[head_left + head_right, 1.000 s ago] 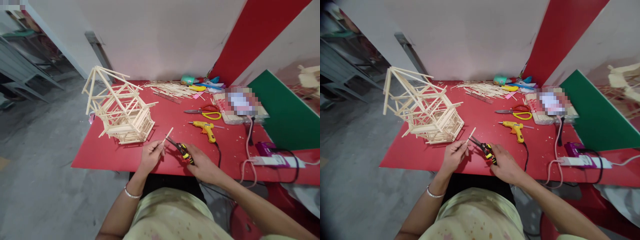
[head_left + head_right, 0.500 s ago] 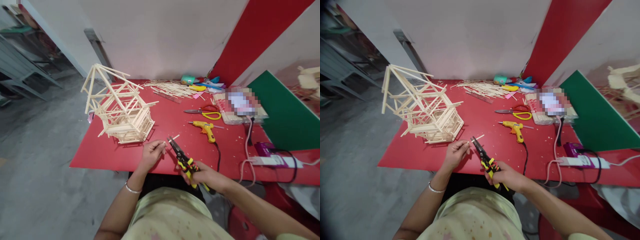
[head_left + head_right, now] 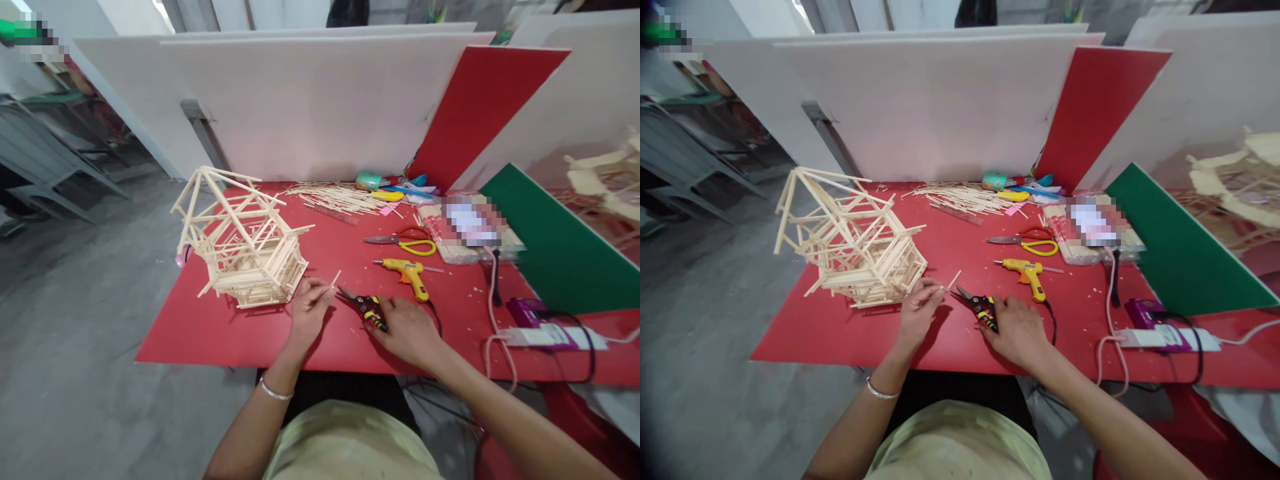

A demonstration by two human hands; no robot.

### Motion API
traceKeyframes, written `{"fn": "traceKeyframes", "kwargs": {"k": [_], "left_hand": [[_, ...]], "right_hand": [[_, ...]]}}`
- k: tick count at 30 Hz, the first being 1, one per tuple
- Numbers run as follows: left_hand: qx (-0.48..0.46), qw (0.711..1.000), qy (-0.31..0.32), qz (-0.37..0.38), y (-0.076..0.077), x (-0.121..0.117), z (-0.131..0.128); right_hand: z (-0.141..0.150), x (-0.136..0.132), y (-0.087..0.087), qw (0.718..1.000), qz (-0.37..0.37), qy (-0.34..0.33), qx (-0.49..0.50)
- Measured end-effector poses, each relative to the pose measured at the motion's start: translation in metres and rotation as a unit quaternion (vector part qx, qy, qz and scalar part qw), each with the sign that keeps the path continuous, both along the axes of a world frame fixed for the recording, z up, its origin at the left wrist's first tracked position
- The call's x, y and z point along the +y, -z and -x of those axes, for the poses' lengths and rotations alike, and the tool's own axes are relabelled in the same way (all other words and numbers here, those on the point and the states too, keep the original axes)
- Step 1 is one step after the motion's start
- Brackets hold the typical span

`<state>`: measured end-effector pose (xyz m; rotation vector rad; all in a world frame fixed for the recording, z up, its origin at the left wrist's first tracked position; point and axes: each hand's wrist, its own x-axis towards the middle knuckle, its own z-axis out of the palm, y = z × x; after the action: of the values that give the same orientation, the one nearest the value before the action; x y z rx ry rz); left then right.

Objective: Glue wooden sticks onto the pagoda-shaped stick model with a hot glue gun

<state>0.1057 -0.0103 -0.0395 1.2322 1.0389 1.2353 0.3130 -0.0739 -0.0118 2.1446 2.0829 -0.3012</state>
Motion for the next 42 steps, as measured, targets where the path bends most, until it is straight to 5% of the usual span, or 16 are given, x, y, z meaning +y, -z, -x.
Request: {"fn": "traceKeyframes", "kwargs": {"k": [5, 9, 12, 17, 23, 33, 37, 42], "left_hand": [[0.025, 1.000, 0.000, 0.008, -0.002, -0.010, 0.005], [-0.037, 0.996, 0.068, 0.050, -0.007, -0.025, 0.016], [-0.127, 0.983, 0.114, 0.060, -0.009, -0.031, 0.020], [-0.101, 0.991, 0.027, 0.079, -0.016, -0.012, -0.001], [-0.151, 0.981, 0.041, 0.113, -0.020, 0.037, -0.044], [-0.223, 0.940, 0.031, 0.258, 0.015, 0.062, -0.049], [-0.237, 0.924, 0.036, 0.298, 0.011, 0.065, -0.048], [-0.231, 0.918, 0.040, 0.321, 0.006, 0.066, -0.046]], "right_hand": [[-0.013, 0.008, 0.000, 0.992, -0.094, -0.041, 0.068], [-0.054, 0.023, -0.004, 0.987, -0.116, 0.099, 0.059], [-0.077, 0.034, -0.004, 0.981, -0.113, 0.143, 0.065], [-0.068, 0.065, -0.008, 0.975, -0.117, 0.053, 0.184], [-0.052, 0.158, -0.017, 0.980, -0.055, -0.075, 0.174], [-0.063, 0.327, -0.006, 0.993, -0.082, -0.035, 0.073], [-0.057, 0.368, 0.003, 0.995, -0.072, -0.046, 0.051], [-0.046, 0.382, 0.013, 0.995, -0.045, -0.082, 0.031]]}}
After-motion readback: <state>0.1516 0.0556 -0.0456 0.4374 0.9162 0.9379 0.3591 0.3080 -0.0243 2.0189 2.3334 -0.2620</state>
